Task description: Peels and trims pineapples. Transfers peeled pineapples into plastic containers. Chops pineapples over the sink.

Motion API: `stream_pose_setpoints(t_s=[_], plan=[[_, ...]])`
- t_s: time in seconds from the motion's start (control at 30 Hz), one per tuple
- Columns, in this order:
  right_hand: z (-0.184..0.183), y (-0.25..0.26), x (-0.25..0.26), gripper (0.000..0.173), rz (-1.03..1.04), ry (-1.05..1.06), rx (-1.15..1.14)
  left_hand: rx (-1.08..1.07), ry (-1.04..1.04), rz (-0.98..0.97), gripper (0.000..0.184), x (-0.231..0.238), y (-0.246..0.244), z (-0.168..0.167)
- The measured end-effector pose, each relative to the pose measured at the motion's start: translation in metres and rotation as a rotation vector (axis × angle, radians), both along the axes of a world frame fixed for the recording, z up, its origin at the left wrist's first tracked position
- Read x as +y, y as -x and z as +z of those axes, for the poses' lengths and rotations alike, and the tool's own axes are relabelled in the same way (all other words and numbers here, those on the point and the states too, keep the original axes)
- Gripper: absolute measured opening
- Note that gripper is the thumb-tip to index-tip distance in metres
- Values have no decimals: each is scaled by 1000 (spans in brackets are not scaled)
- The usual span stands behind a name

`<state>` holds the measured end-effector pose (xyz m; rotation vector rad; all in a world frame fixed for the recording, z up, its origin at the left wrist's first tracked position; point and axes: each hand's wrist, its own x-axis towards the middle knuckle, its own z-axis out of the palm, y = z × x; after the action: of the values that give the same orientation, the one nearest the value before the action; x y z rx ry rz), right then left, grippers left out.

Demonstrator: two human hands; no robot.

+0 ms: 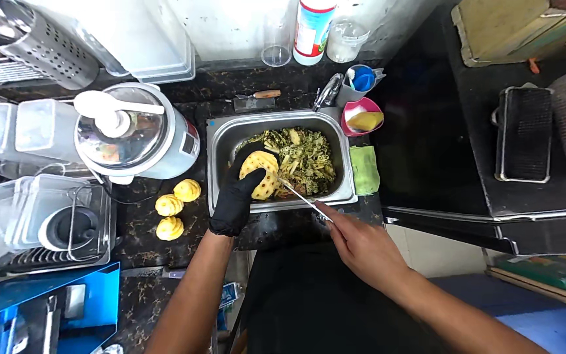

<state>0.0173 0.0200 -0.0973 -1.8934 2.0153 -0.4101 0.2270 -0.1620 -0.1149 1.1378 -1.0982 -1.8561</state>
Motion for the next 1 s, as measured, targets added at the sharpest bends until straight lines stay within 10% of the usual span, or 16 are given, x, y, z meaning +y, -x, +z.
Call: stream_pose_setpoints(t_s=[0.47,0.67,1.0], plan=[[-7,-9,-15,46,-67,-12,73,-13,-22,73,47,20,9,-14],[16,5,-8,43,-11,-176,-305,-116,260,68,45,4,-6,-12],[26,-3,-10,43,5,-240,-278,-209,516,37,48,11,-3,-6]])
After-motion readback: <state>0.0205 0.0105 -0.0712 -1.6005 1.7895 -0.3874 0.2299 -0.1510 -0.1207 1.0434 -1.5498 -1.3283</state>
